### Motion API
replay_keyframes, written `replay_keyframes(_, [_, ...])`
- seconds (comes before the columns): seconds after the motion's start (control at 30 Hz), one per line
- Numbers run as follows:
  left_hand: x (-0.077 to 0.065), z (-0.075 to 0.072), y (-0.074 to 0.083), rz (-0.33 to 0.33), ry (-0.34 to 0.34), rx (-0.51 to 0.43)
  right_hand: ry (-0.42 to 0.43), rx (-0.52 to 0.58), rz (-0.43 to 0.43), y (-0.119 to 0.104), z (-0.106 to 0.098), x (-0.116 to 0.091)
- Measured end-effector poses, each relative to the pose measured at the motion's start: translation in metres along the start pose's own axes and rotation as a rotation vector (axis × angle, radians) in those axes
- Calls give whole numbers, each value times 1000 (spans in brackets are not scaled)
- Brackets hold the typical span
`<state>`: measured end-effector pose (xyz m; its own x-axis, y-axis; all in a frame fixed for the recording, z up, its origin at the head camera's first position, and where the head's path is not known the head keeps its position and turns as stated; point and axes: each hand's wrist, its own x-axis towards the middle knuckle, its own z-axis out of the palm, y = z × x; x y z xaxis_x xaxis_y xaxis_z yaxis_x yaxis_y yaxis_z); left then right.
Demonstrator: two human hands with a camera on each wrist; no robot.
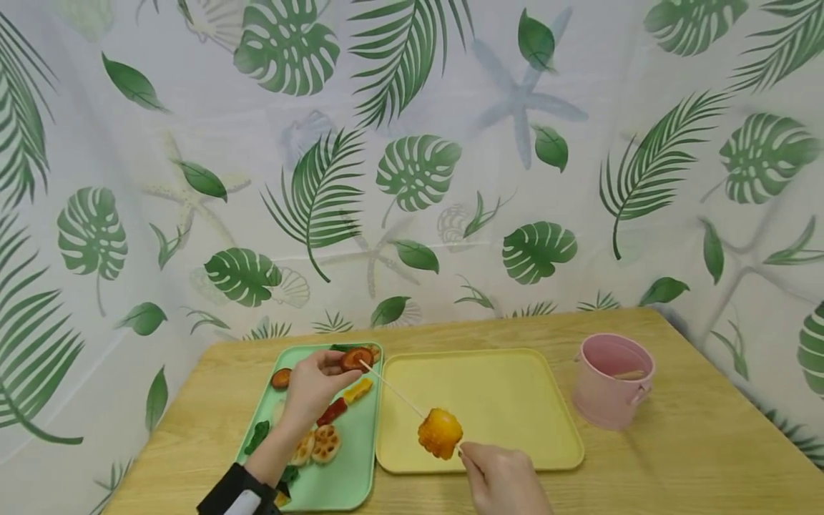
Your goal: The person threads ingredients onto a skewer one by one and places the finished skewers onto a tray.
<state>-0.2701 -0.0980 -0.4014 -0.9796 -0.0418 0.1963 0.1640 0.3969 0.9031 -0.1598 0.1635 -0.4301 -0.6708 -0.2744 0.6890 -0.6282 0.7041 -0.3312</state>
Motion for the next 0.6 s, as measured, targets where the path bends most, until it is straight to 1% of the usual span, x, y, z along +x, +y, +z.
replay_keyframes(0.13, [-5,-2,-3,8,-11,59,16,-34,-8,-2,2,-1])
replay_keyframes(0.23, [-5,-2,-4,-6,1,61,29,-58,2,-5,5,0])
replay_keyframes(0.4, [-8,-2,-4,-24,13,52,37,-52,49,-9,8,0])
replay_keyframes(0.47, [-10,0,-6,-9,20,59,42,-39,72,-11,9,0])
replay_keyframes(0.5, [-11,1,-6,2,13,53,34,-39,72,-11,9,1])
replay_keyframes(0.6, [-14,7,-7,58,-18,43,-13,-20,76,-12,8,4])
